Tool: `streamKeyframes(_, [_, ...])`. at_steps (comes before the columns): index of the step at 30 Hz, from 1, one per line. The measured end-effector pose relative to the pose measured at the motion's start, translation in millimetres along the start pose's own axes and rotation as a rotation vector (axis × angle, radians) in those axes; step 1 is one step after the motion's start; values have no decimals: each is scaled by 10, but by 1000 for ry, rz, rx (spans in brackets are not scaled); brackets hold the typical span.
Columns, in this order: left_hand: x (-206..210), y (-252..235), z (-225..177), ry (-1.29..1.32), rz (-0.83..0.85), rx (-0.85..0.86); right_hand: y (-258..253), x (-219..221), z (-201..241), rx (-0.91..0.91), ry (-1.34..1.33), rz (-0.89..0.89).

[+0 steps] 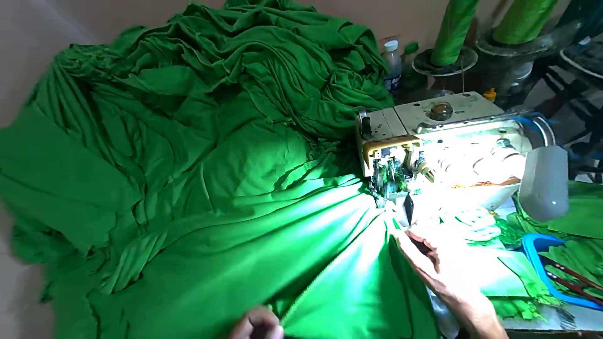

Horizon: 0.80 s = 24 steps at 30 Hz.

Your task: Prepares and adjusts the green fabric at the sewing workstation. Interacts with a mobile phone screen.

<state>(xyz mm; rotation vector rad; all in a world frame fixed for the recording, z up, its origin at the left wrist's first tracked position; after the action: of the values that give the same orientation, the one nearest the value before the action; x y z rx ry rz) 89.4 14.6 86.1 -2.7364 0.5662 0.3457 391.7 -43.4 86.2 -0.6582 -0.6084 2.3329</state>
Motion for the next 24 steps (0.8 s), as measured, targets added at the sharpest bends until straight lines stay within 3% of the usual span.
streamKeyframes(3, [-259,-456,-515,-348,-125,218,-8,-5,-96,93,-105,-30])
streamKeyframes(5, [-367,-838,-634,-587,-260,321,63,67,-170,188,-182,3])
streamKeyframes(8, [-369,-1391,-340,-866,-345,209,198,251,-247,267,-373,56])
streamKeyframes(11, [-218,-1505,-226,-1066,-391,265,267,325,-247,215,-485,67])
streamKeyframes(15, [-222,-1379,-245,-1088,-445,326,301,357,-255,251,-553,109])
streamKeyframes(20, [-189,-1368,-265,-1032,-392,315,335,374,-127,405,-980,227])
streamKeyframes(24, [-204,-1372,-235,-1021,-377,300,347,460,-268,517,-855,230])
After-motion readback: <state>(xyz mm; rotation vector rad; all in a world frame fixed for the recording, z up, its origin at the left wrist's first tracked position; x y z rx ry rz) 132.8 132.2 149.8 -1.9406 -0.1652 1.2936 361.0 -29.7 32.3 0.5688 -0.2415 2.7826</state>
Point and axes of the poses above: each hand's wrist, its own y-axis away from the middle knuckle, its own x-axis out of the palm, z = x × y, the point moved 10 cm from there along -y, towards the middle knuckle, and after that the axes turned 6 degrees about -y, right-handed, at the moved point
